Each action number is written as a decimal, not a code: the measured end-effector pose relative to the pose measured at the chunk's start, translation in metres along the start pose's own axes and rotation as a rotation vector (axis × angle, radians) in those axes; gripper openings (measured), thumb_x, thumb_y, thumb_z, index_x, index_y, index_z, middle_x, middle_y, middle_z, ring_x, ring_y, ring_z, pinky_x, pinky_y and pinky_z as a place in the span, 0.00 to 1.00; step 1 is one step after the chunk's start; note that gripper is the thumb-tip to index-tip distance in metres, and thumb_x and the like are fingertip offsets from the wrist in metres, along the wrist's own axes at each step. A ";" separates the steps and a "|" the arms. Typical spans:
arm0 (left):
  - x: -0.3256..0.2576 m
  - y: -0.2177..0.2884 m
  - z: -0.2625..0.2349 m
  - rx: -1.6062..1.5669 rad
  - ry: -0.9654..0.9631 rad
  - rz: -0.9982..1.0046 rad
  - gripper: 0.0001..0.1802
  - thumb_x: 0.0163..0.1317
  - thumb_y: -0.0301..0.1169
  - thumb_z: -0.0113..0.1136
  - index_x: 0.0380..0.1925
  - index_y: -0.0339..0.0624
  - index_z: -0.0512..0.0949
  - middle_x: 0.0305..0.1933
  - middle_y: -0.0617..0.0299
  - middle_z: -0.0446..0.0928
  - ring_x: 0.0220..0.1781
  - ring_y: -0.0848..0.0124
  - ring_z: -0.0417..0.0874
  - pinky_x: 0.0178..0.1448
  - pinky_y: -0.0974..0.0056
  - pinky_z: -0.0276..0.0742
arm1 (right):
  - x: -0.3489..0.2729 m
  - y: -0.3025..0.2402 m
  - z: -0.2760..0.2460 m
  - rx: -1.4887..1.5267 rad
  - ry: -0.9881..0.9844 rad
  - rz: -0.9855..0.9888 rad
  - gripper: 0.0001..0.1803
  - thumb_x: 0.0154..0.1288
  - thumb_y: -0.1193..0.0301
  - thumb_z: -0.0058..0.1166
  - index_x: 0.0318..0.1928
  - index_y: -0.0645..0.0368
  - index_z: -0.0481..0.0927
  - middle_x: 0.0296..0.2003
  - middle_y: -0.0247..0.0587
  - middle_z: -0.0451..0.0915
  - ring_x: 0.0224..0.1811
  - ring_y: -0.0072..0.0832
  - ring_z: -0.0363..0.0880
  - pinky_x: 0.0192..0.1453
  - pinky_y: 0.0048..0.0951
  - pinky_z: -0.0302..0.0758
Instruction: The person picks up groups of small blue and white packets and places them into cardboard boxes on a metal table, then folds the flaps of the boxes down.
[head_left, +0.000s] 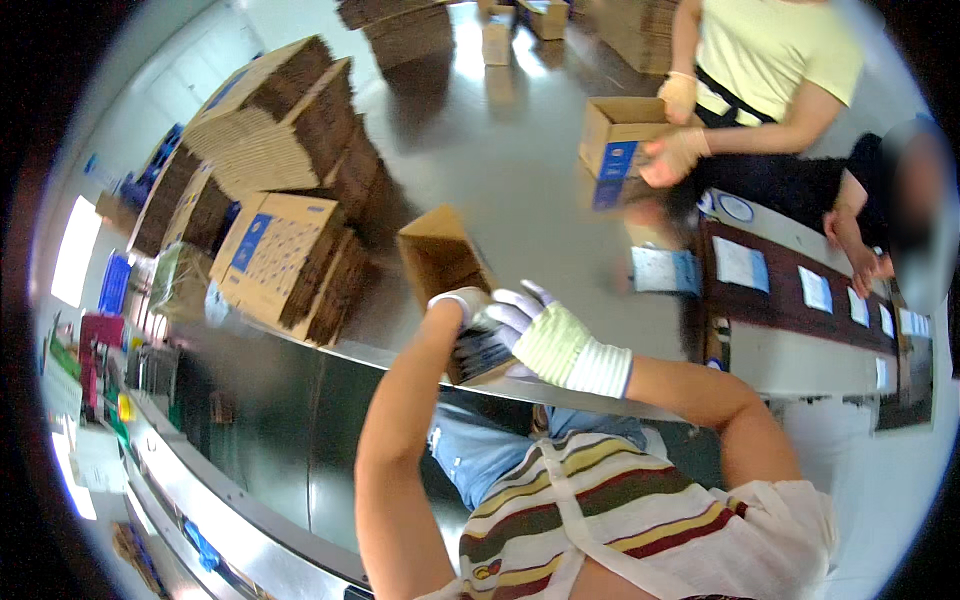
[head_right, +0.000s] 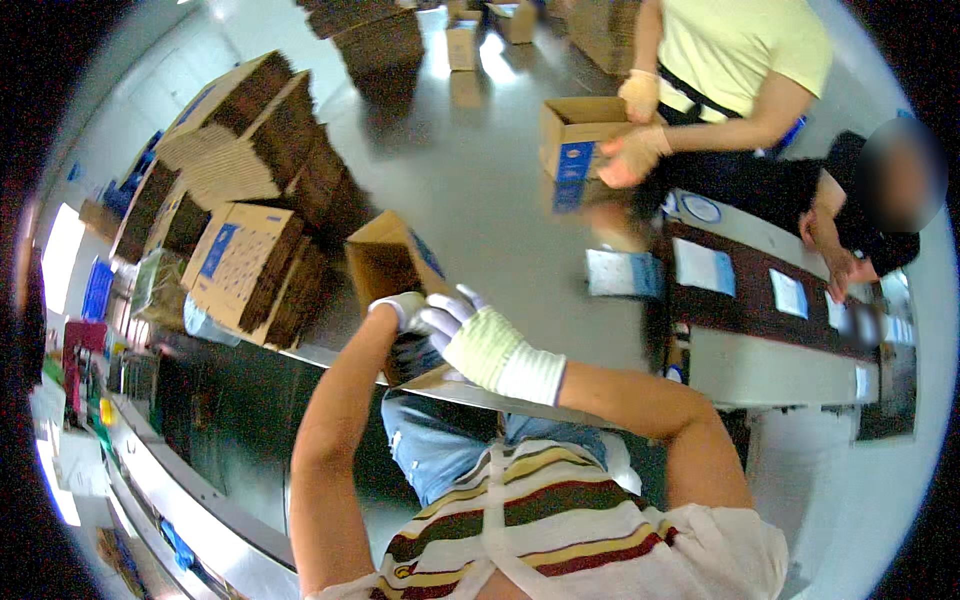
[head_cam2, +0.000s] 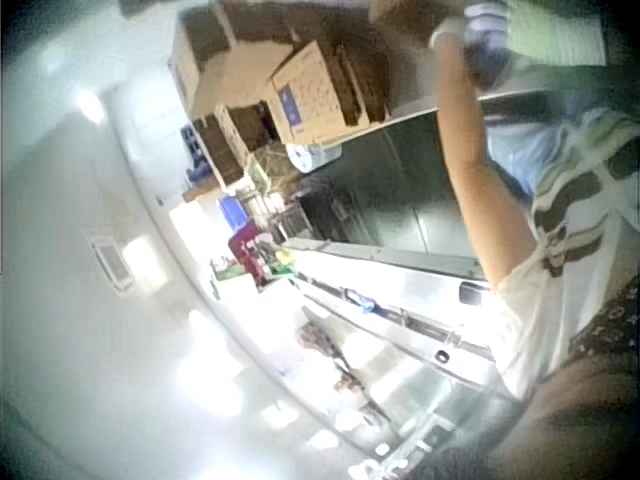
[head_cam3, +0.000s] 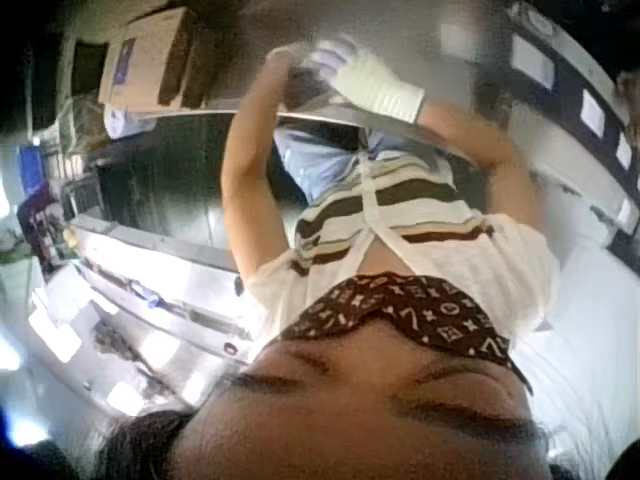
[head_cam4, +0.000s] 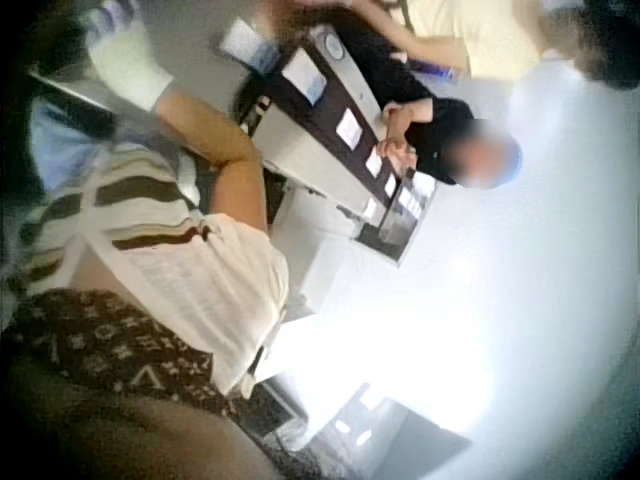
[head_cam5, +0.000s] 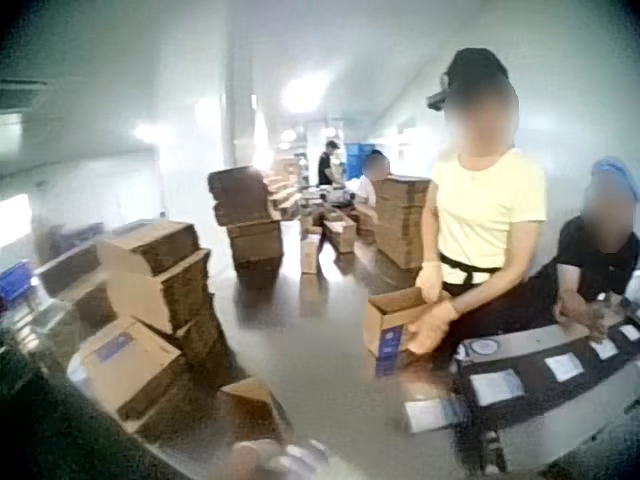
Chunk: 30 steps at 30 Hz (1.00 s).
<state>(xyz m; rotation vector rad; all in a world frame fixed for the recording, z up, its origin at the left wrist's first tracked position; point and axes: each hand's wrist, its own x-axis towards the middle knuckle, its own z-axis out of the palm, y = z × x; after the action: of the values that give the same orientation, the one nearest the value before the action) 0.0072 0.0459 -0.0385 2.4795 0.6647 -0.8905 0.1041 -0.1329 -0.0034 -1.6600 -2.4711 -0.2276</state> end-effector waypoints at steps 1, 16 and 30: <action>-0.016 0.005 -0.008 0.024 -0.041 0.083 0.23 0.56 0.46 0.55 0.47 0.45 0.79 0.50 0.49 0.78 0.52 0.53 0.78 0.54 0.56 0.72 | -0.003 0.001 0.009 -0.003 0.048 -0.003 0.33 0.47 0.51 0.58 0.51 0.61 0.76 0.57 0.45 0.67 0.66 0.42 0.58 0.70 0.50 0.53; -0.064 0.034 0.041 0.092 0.555 0.084 0.15 0.53 0.38 0.56 0.28 0.35 0.78 0.32 0.44 0.79 0.39 0.50 0.80 0.45 0.52 0.75 | -0.085 0.114 -0.013 0.482 -0.043 0.406 0.30 0.54 0.52 0.60 0.49 0.63 0.74 0.50 0.55 0.74 0.52 0.47 0.74 0.59 0.41 0.70; -0.061 0.036 0.035 0.051 0.550 0.038 0.16 0.51 0.37 0.57 0.31 0.33 0.79 0.36 0.43 0.79 0.41 0.50 0.80 0.48 0.53 0.76 | -0.215 0.293 -0.009 0.269 -0.233 0.778 0.17 0.61 0.64 0.57 0.47 0.61 0.77 0.42 0.49 0.80 0.47 0.43 0.77 0.54 0.37 0.71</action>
<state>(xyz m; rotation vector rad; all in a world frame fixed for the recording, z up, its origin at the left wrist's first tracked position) -0.0301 -0.0193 -0.0141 2.7881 0.7661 -0.1978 0.4564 -0.2191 -0.0291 -2.4371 -1.6781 0.3904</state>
